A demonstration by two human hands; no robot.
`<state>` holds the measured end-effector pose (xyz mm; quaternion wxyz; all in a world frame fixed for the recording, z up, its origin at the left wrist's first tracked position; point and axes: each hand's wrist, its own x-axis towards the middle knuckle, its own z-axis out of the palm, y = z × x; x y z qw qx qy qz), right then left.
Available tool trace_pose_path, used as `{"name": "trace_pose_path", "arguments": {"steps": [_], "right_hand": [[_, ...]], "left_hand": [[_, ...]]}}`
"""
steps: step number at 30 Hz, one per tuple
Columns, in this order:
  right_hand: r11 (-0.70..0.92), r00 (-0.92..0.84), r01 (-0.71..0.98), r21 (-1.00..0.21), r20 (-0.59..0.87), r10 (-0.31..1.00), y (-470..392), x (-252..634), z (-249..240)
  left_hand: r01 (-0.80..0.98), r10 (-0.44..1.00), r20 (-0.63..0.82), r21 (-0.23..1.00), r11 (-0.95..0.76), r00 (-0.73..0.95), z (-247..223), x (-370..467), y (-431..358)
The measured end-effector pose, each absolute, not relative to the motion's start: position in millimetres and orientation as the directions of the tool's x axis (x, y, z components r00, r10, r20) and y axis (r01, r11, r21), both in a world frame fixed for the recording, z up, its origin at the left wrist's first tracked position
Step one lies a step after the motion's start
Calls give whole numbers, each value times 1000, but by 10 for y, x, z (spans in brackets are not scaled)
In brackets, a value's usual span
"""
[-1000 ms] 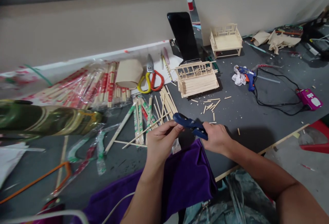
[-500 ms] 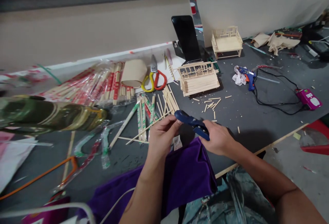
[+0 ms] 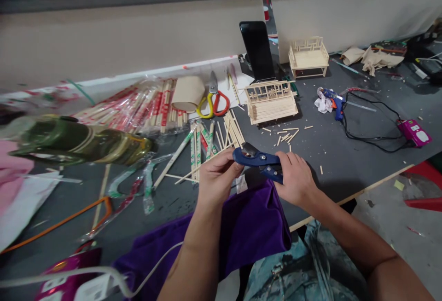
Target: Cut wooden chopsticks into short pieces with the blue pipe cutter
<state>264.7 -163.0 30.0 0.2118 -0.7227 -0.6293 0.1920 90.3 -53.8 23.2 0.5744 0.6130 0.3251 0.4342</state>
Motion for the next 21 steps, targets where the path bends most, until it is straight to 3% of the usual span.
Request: {"name": "trace_pose_path", "arguments": {"steps": [7,21], "right_hand": [[-126,121,809,-574,-47,991,-1645,2642,320],[-135,146,793,-594,-30,989,-1685,2629,236]], "left_hand": [[-75,858,237,971,-228,456,373,911,-529],[-8,813,241,960,-280,531,422,921,-527]]}}
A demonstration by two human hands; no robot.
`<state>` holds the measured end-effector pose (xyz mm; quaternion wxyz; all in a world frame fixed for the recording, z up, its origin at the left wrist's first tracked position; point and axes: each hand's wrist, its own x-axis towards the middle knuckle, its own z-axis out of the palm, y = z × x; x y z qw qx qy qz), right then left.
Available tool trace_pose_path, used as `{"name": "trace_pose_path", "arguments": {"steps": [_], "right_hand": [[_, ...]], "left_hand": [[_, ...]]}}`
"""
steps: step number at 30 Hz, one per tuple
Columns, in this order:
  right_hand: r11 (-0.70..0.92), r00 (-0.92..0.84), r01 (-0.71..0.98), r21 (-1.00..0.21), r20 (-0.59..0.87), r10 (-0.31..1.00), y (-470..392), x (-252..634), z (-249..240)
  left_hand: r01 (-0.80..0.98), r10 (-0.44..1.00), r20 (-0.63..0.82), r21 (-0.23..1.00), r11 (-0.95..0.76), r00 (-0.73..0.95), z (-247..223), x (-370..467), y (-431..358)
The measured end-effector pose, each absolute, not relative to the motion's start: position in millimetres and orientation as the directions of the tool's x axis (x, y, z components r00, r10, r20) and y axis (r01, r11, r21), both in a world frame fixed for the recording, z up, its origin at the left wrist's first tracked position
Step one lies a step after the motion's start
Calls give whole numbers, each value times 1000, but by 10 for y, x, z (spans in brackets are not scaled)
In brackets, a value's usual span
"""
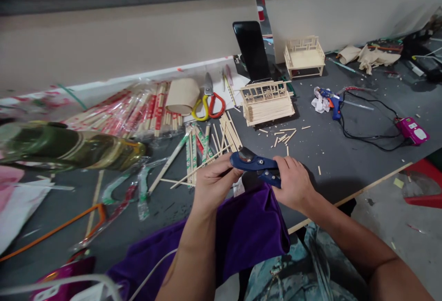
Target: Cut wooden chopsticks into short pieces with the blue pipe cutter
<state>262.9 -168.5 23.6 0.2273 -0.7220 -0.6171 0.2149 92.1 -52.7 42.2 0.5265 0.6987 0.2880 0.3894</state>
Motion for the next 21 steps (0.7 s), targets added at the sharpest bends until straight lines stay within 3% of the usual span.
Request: {"name": "trace_pose_path", "arguments": {"steps": [5,11,21], "right_hand": [[-177,144,766,-618,-103,984,-1683,2602,222],[-259,131,807,-530,-268,955,-1633,2608,251],[-232,72,816,-530,-305,950,-1479,2704,189]], "left_hand": [[24,820,222,961,-276,528,380,915,-522],[75,836,188,962,-262,515,305,924,-511],[94,904,79,987,-130,420,135,976,-485]]}}
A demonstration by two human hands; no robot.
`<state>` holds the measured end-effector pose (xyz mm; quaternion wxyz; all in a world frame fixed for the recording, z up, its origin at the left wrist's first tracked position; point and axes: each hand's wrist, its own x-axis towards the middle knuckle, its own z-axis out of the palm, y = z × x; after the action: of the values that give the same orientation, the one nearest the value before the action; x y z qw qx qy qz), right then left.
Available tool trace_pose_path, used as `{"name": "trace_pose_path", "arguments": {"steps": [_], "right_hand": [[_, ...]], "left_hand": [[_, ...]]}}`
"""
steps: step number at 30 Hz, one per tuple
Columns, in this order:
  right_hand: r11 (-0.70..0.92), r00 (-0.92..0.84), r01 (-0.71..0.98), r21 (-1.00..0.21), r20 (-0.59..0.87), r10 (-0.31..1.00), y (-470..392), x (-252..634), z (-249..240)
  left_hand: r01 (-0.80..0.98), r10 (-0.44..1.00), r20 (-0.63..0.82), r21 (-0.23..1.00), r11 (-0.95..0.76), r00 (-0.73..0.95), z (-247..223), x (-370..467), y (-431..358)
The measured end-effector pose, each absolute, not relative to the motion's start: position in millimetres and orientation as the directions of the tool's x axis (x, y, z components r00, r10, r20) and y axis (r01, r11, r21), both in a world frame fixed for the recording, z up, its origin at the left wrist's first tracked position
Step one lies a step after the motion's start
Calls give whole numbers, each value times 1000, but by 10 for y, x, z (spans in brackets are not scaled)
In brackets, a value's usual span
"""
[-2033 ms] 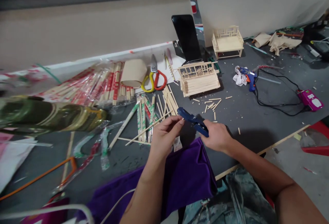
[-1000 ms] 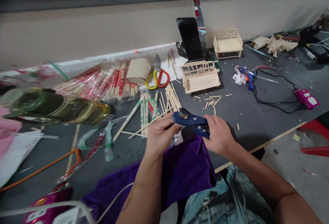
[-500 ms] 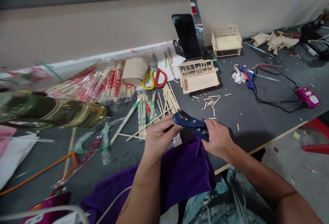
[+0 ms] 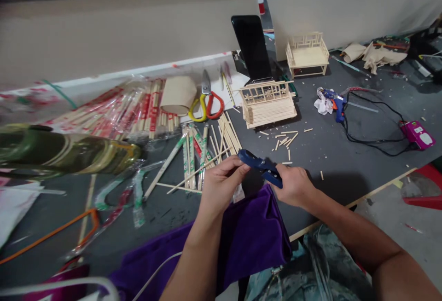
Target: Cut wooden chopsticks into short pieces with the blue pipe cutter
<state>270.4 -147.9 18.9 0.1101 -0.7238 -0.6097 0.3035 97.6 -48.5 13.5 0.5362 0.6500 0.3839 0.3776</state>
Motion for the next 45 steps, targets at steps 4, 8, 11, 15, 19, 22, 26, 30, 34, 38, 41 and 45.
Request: {"name": "trace_pose_path", "arguments": {"steps": [4,8,11,15,19,22,26,30,34,38,41,45], "right_hand": [[-215,72,803,-556,-267,961,-1474,2736,99],[-199,78,770,-607,-220,972,-1472,2777,25],[-218,96,739,-638,-221,971,-1460,2795,26],[-237,121,711,-662,-216,969,-1461,2793,51],[-209,136,691,-692,-159,978,-1499,2792,31],[-174,128,681,-711,-118,985,-1519,2804,17],[-142,99,668,-730,-102,990,-1501,2832,33],[-136,104,638,-757,-91,990,-1469,2852,28],[-157,139,619,-770,-89,986,-1472,2852,-14],[-151,145,607,-780,-78,986,-1495,2850,-29],[-139,139,612,-779,-67,988,-1499,2852,-47],[-123,154,647,-753,-29,988,-1484,2841,-125]], "left_hand": [[103,915,23,992,-71,404,99,1013,-462],[141,908,-19,989,-45,419,138,1071,-421],[169,901,-45,985,-32,431,204,1117,-402],[173,901,-72,985,-4,429,271,1156,-401],[160,896,-114,986,49,429,288,1149,-422],[181,889,-94,983,13,447,285,1119,-452],[224,905,17,967,-123,424,284,1111,-483],[275,912,41,947,-166,408,311,1170,-470],[267,902,36,950,-165,430,338,1210,-449],[260,902,45,950,-171,429,332,1200,-446],[261,902,40,951,-167,430,319,1193,-444],[258,897,31,953,-160,441,291,1196,-446]]}}
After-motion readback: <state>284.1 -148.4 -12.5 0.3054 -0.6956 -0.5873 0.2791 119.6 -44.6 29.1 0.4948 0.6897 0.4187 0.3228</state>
